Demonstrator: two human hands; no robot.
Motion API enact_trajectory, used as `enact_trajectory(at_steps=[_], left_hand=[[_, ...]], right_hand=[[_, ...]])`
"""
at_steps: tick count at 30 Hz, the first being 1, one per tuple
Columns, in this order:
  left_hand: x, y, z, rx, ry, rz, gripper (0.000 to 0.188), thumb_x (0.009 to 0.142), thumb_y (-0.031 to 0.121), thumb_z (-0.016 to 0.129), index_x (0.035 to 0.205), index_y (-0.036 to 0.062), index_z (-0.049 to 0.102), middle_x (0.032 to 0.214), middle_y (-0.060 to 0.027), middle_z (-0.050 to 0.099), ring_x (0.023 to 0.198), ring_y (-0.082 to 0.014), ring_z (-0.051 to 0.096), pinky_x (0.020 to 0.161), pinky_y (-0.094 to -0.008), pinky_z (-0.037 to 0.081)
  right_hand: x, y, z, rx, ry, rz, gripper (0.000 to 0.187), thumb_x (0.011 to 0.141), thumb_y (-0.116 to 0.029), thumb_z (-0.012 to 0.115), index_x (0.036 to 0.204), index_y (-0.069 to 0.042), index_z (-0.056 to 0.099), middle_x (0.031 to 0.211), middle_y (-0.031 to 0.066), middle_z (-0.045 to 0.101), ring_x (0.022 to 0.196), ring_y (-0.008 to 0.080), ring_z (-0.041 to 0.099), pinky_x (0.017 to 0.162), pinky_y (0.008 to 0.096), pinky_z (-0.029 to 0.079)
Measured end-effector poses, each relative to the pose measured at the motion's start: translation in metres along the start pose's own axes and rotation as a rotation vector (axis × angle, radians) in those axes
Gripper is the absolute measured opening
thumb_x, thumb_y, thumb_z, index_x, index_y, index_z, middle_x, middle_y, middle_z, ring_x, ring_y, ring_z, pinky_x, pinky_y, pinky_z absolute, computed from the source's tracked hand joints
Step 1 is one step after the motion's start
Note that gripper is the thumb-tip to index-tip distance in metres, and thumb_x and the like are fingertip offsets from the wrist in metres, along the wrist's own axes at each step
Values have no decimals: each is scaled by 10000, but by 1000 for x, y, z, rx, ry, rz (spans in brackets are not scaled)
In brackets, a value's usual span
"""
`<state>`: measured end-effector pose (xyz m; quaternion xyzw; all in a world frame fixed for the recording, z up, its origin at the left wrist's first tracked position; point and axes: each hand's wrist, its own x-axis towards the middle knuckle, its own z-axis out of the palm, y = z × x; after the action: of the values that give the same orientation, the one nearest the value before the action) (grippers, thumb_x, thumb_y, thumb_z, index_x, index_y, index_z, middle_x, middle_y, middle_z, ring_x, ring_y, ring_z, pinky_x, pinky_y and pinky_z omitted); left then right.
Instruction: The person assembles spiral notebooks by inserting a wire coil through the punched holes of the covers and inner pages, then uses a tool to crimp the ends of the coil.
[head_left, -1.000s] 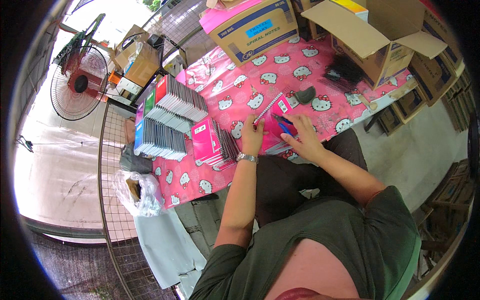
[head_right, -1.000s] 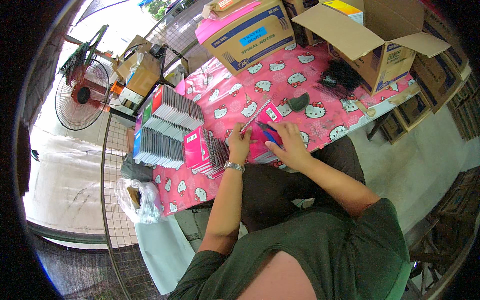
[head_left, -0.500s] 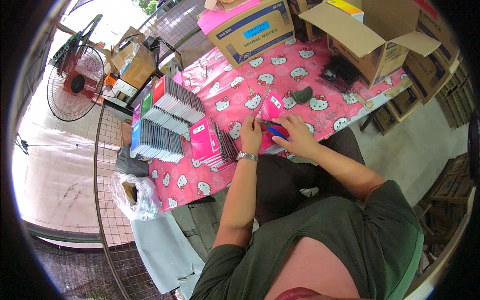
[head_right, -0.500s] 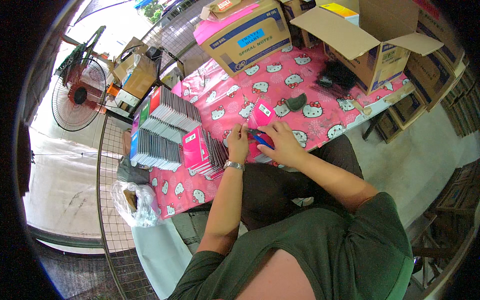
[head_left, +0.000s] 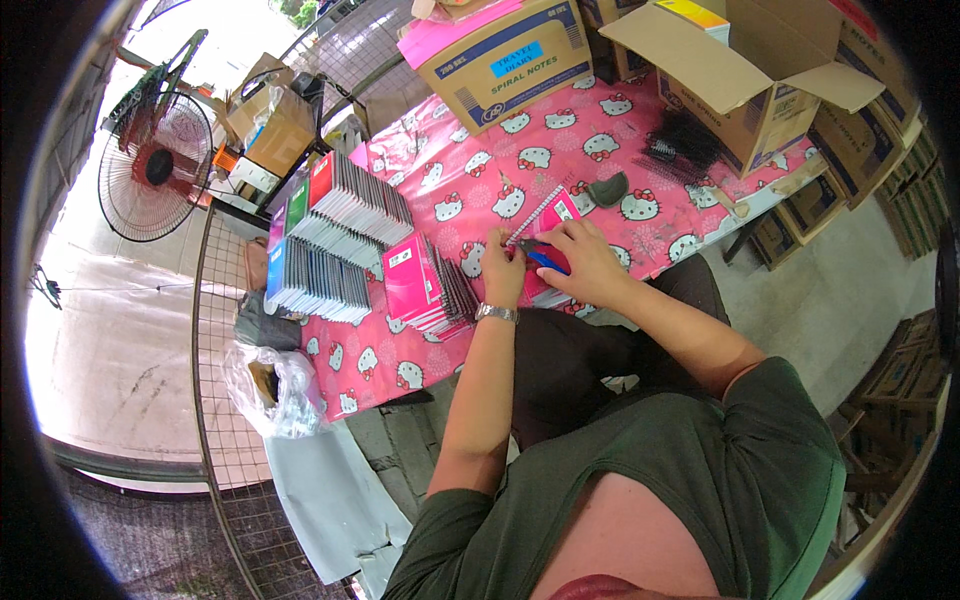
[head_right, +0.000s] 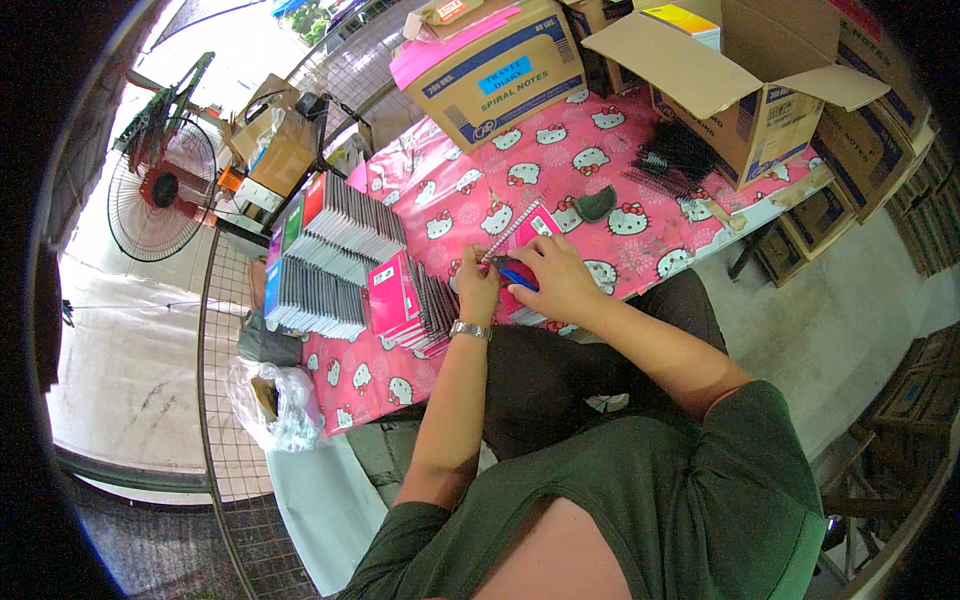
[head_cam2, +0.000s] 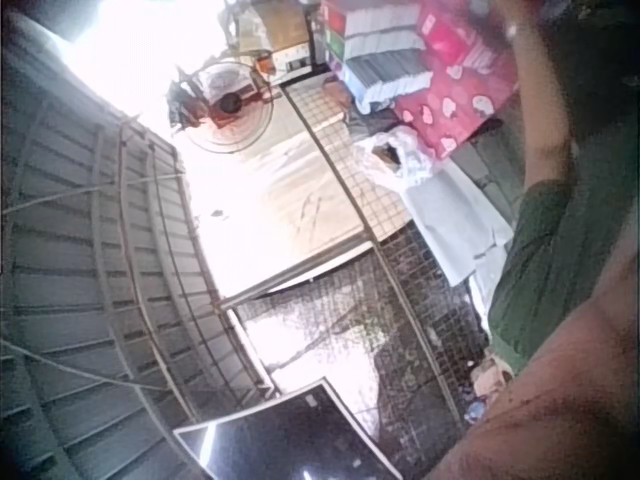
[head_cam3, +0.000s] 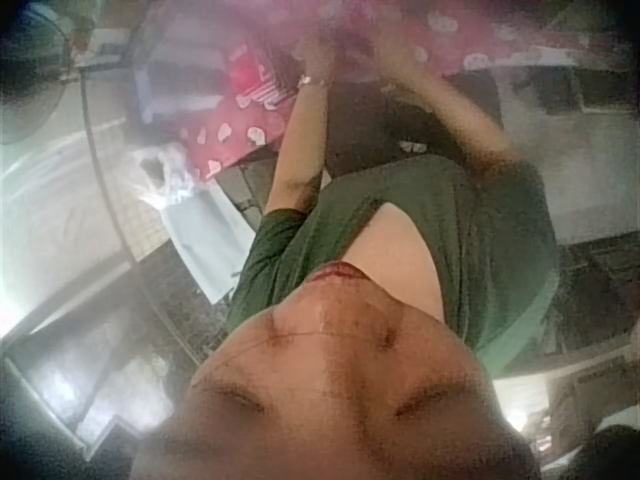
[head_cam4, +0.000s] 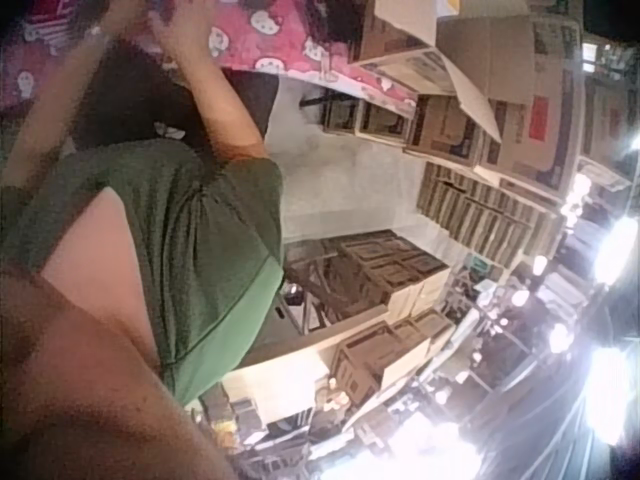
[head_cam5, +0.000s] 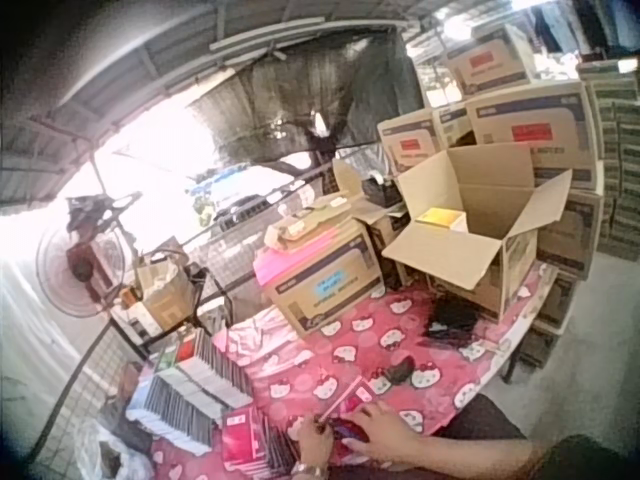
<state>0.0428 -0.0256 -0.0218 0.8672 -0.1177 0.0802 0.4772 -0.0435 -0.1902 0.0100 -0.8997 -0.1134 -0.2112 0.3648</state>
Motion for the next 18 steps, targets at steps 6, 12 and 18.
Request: enact_trajectory(at_steps=[6, 12, 18], left_hand=[[0, 5, -6, -421, -92, -269, 115, 875, -43, 598, 984, -10, 617, 838, -53, 629, 714, -101, 613, 578, -262, 558], [3, -16, -11, -116, -59, -36, 151, 833, -18, 655, 981, 6, 663, 832, -76, 655, 726, -148, 642, 656, -304, 532], [8, 43, -56, 136, 172, 435, 213, 775, -13, 666, 983, 30, 677, 906, -120, 671, 854, -300, 642, 780, -384, 504]], right_hand=[[5, -14, -6, -136, -20, -45, 489, 778, -287, 728, 1210, -90, 613, 1126, 131, 565, 1105, 342, 504, 954, 464, 424], [21, -7, -10, 275, -369, 318, 427, 837, -312, 691, 1199, -91, 646, 1143, 137, 616, 1069, 304, 572, 904, 392, 461], [-9, 18, -26, 719, -306, 360, 457, 859, -272, 698, 1272, -99, 604, 1195, 160, 619, 1092, 261, 589, 915, 387, 462]])
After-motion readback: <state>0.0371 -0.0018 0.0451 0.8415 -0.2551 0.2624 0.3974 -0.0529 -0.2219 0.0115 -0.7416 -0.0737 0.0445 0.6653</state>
